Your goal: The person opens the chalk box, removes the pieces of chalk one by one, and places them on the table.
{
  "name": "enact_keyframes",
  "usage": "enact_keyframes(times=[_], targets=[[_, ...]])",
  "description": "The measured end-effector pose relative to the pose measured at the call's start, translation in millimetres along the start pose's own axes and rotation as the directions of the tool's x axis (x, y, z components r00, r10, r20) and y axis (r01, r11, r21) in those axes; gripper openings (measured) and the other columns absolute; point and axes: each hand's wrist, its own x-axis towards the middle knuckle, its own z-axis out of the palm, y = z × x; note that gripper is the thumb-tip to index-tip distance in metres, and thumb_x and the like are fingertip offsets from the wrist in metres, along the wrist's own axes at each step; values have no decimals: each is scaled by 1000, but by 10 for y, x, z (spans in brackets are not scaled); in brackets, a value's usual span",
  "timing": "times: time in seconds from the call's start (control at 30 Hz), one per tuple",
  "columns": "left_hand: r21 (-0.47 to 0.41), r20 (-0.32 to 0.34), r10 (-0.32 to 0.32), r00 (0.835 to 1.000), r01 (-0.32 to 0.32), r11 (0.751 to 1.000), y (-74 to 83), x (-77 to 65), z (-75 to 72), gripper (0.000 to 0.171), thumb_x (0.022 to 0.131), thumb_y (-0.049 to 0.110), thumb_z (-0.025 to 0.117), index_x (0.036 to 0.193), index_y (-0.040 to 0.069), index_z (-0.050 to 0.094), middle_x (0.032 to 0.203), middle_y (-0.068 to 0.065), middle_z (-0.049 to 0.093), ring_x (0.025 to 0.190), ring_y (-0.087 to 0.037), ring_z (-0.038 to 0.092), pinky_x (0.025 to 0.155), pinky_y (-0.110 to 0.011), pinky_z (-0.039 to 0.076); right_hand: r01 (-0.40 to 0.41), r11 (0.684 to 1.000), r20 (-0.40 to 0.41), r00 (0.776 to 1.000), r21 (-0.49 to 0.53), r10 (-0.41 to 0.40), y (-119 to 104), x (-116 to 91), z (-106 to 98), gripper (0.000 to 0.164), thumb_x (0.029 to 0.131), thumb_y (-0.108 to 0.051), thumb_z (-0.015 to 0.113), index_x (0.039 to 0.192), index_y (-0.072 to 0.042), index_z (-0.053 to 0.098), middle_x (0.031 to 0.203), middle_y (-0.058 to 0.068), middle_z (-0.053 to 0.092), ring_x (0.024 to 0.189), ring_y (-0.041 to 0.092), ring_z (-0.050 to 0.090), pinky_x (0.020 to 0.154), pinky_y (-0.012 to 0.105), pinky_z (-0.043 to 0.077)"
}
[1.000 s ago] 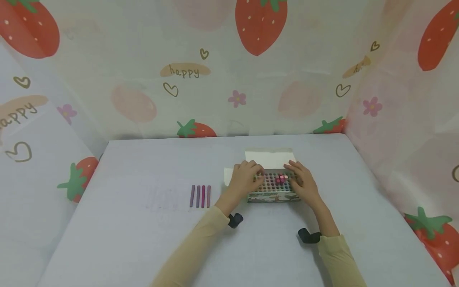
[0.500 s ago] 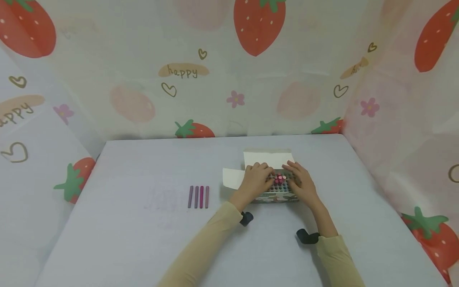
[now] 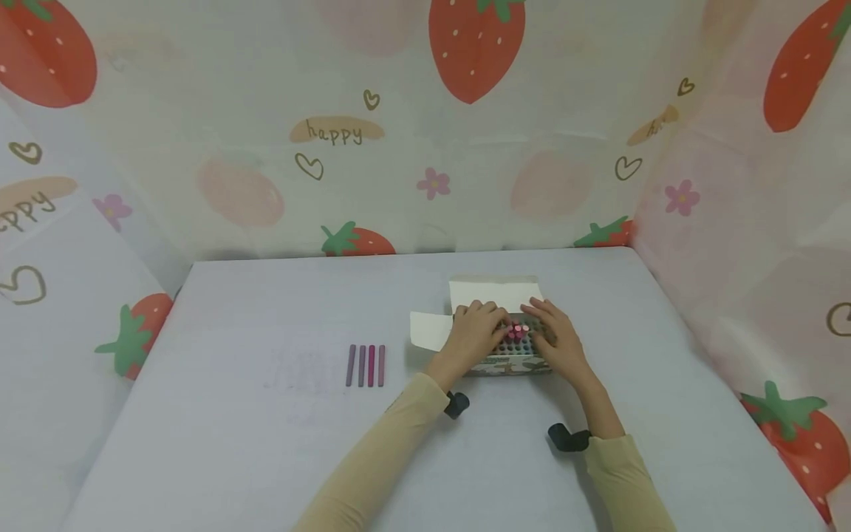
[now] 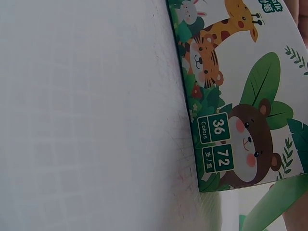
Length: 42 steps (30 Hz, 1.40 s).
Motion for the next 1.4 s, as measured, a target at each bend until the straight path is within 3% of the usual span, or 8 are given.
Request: enact_keyframes(times=[0.33,0.57,0.8,1.07,1.23,1.4], targets=[[-142,-145,-29,989,8,990,-49,9,-219,16,86,38,50,94,26,58,90,11,57,82,-8,47,74,-32,35,-21,1000,14,1000,8,21,-19,25,11,45,78,3,49,121,-11,51,134,12,38,128,32,22,96,57,20],[-254,-254,-49,966,-17,967,-122,-26,-324,14,84,37,53,89,27,60,87,11,58,81,-8,49,73,-33,35,-43,999,14,999,-18,43,-33,20,18,45,78,1,50,121,-14,51,135,10,37,129,30,22,96,56,21],[-343,-357,-58,932,-73,936,-204,-124,-412,10,81,33,58,85,25,62,83,11,60,78,-9,53,73,-28,37,-14,1000,11,1000,-15,14,-25,7,36,44,78,0,50,121,-11,51,134,13,38,127,34,23,95,58,20],[-476,-403,-93,910,-122,871,-355,-323,-523,12,83,31,57,88,22,62,85,11,58,79,-6,49,72,-28,39,-41,999,1,999,-19,41,-17,-9,37,44,79,-1,51,121,-12,52,135,9,37,129,31,22,97,55,20],[-495,-408,-126,904,-103,863,-482,-456,-573,13,83,31,57,89,21,62,86,10,58,81,-14,52,74,-27,37,-20,1000,-6,1000,-15,20,-4,0,36,43,78,0,51,120,-10,52,134,11,38,127,35,23,96,57,19],[-512,-433,-170,885,-87,854,-612,-563,-600,14,81,31,60,89,19,61,87,7,59,82,-17,52,74,-31,37,-7,1000,-24,1000,-8,6,16,14,31,44,77,2,51,119,-10,52,132,12,40,126,37,25,94,59,20]])
